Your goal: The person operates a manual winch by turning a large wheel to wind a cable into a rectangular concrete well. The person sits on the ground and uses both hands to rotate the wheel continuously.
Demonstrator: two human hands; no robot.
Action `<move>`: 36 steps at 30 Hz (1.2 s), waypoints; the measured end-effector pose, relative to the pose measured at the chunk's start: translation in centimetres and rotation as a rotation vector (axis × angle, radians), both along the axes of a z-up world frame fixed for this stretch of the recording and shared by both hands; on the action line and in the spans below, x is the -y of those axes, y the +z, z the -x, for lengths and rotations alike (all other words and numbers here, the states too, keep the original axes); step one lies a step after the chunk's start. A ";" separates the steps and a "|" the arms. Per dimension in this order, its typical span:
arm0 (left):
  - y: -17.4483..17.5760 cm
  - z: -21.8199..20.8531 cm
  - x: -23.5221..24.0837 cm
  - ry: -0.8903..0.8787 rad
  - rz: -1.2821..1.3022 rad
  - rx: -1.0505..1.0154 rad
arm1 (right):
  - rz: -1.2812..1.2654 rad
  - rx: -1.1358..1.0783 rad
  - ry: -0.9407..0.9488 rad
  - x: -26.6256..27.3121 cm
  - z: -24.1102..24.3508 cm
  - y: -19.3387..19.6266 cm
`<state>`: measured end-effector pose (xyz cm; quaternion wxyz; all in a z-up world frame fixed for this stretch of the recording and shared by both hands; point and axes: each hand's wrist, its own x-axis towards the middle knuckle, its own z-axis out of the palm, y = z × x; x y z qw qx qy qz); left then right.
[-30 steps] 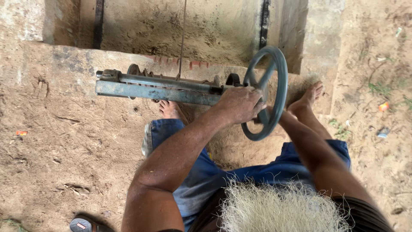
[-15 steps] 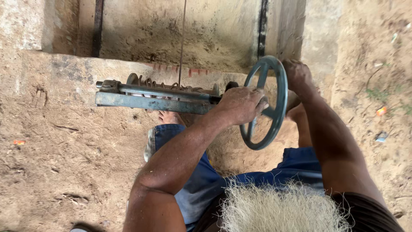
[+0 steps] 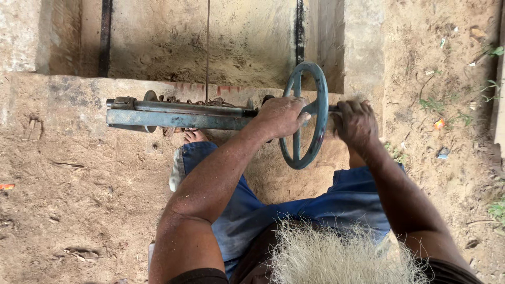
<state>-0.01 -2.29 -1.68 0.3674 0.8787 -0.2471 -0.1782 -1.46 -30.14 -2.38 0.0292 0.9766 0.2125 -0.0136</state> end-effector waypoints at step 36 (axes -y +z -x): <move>-1.3 -0.9 0.3 -0.025 -0.095 -0.119 | -0.033 -0.849 -0.177 0.8 0.8 -25.0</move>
